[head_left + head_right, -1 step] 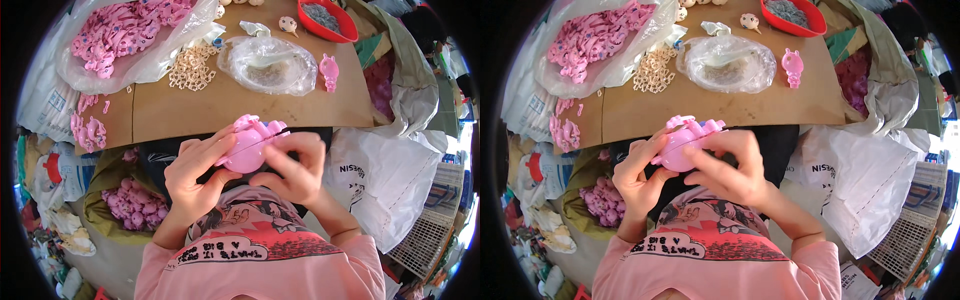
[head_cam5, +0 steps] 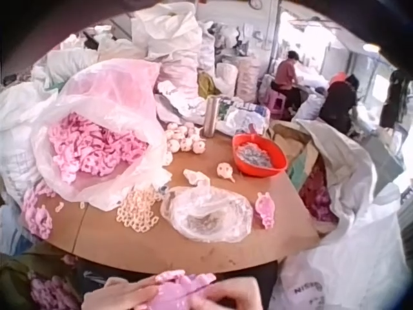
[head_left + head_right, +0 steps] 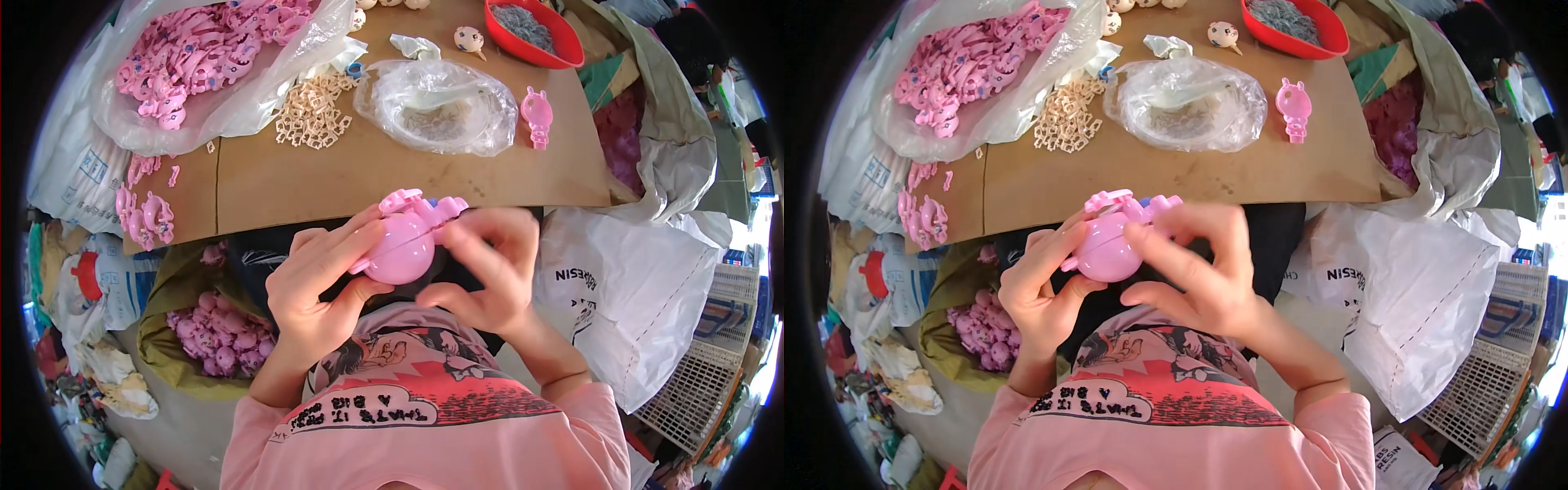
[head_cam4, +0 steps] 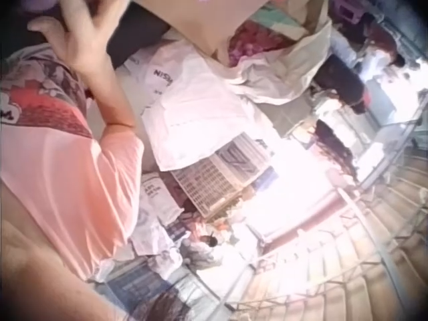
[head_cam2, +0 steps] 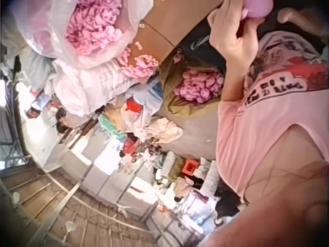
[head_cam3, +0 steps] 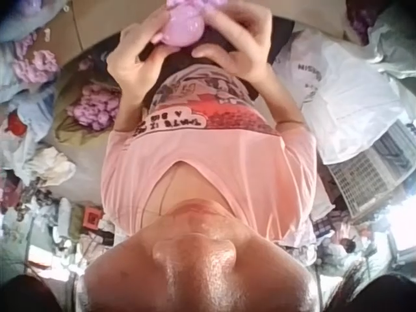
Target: Assembling pink plastic toy figurines with doll heads.
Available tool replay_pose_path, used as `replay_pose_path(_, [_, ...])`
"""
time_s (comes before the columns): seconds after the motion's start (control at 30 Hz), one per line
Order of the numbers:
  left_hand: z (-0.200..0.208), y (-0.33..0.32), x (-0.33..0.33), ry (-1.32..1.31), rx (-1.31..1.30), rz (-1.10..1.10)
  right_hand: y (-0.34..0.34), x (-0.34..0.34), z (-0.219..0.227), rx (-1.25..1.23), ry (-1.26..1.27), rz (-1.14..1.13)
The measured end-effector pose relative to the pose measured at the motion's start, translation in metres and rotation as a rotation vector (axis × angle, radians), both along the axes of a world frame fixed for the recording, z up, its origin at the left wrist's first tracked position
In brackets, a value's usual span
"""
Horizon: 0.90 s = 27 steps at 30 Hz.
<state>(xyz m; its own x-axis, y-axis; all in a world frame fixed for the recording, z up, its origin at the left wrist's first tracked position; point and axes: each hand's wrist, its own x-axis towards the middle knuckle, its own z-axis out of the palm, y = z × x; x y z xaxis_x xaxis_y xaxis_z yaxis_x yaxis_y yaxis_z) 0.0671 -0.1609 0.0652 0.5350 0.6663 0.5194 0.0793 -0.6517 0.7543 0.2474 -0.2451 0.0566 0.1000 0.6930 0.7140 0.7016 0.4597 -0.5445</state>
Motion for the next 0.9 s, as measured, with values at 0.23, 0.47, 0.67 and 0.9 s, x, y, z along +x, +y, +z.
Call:
replay_pose_path(0.23, [0.007, 0.004, 0.003, -0.054, 0.131, -0.112, 0.01, 0.02, 0.023, -0.172, -0.018, 0.207])
replay_pose_path(0.47, [0.011, 0.002, -0.002, -0.078, 0.172, -0.178, 0.002, 0.012, 0.03, -0.234, 0.106, 0.365])
replay_pose_path(0.67, [0.008, 0.009, -0.002, -0.052, 0.07, -0.169, 0.006, 0.015, 0.026, -0.228, -0.019, 0.32])
replay_pose_path(0.9, [0.008, 0.023, -0.006, -0.162, 0.08, -0.226, -0.007, 0.031, 0.02, -0.768, 1.125, 0.493])
